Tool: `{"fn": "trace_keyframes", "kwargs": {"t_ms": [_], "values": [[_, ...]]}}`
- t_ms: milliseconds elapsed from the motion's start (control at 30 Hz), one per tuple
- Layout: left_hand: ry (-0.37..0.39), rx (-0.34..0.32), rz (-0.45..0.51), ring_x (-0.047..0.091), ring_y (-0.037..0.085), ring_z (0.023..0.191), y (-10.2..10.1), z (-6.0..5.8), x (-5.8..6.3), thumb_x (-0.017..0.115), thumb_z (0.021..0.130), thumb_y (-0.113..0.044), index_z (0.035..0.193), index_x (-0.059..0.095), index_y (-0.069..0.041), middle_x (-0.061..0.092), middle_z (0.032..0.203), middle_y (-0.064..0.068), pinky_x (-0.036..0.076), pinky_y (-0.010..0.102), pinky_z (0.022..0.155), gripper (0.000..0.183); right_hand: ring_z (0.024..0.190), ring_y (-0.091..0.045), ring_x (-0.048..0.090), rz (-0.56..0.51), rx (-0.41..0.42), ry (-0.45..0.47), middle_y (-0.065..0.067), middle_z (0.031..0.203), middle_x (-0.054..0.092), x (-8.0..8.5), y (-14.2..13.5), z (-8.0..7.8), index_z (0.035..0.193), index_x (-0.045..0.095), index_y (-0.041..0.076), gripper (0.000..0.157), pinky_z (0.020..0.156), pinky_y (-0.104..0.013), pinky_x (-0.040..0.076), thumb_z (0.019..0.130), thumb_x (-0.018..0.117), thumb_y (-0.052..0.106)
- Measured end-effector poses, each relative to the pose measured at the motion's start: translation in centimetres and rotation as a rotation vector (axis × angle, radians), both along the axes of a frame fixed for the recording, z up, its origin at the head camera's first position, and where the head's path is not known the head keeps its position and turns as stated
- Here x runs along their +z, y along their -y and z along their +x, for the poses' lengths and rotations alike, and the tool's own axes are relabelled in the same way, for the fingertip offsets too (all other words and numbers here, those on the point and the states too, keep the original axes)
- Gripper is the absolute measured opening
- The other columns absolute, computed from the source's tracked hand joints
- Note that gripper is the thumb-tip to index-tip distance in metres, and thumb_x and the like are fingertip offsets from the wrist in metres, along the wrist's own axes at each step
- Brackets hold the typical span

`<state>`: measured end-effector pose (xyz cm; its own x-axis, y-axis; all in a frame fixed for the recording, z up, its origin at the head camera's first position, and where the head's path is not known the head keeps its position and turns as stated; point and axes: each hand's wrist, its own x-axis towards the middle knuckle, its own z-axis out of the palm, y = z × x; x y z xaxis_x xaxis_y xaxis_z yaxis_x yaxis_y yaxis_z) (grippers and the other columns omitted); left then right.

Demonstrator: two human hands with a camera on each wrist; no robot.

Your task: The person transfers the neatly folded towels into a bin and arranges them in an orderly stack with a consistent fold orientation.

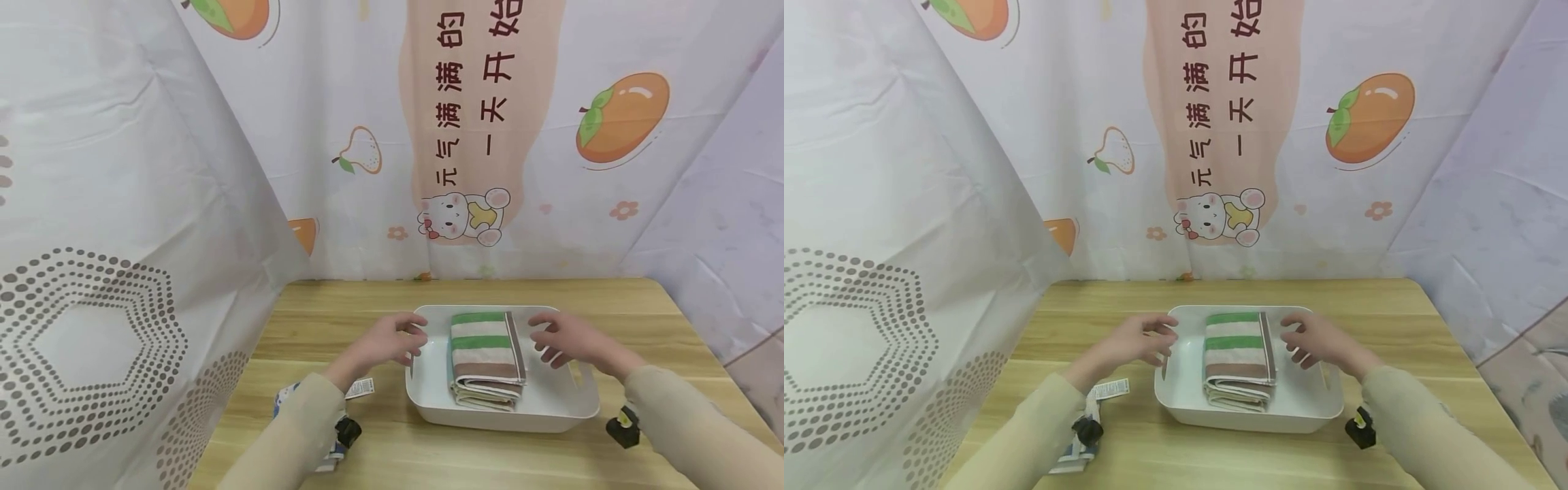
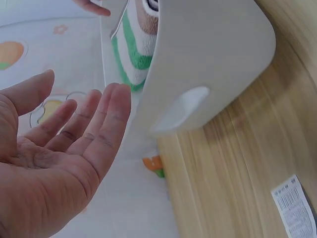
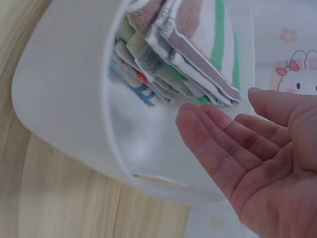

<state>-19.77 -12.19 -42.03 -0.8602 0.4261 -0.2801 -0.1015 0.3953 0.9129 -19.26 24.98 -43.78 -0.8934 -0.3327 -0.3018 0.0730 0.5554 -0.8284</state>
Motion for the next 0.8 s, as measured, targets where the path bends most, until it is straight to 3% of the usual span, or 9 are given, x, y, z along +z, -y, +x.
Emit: {"fn": "trace_keyframes", "kwargs": {"t_ms": [333, 600, 800], "values": [[0.051, 0.014, 0.096, 0.071, 0.032, 0.099, 3.3, 0.0, 0.2, 0.066, 0.101, -0.021, 0.145, 0.053, -0.003, 0.061, 0.128, 0.024, 0.062, 0.044, 0.08, 0.049, 0.084, -0.03, 0.071, -0.055, -0.057, 0.032, -0.021, 0.098, 0.068, 0.8, -1.5, -0.4, 0.146, 0.034, -0.016, 0.054, 0.072, -0.043, 0.062, 0.107, 0.052, 0.016], [0.095, 0.051, 0.102, 0.071, 0.029, 0.101, 5.9, 0.5, -0.1, 0.073, 0.097, -0.033, 0.14, 0.056, -0.005, 0.064, 0.122, 0.016, 0.062, 0.046, 0.083, 0.054, 0.083, -0.03, 0.071, -0.107, -0.1, 0.038, -0.021, 0.097, 0.067, 1.3, -3.1, -0.3, 0.144, 0.032, -0.018, 0.053, 0.073, -0.043, 0.063, 0.107, 0.051, 0.014], [0.131, 0.08, 0.112, 0.068, 0.038, 0.108, 7.8, 0.9, -1.0, 0.068, 0.1, -0.026, 0.142, 0.053, -0.002, 0.063, 0.127, 0.019, 0.061, 0.046, 0.084, 0.051, 0.079, -0.027, 0.071, -0.118, -0.118, 0.051, -0.02, 0.098, 0.067, 1.3, -4.1, -0.3, 0.142, 0.033, -0.019, 0.051, 0.072, -0.04, 0.063, 0.107, 0.05, 0.015]]}}
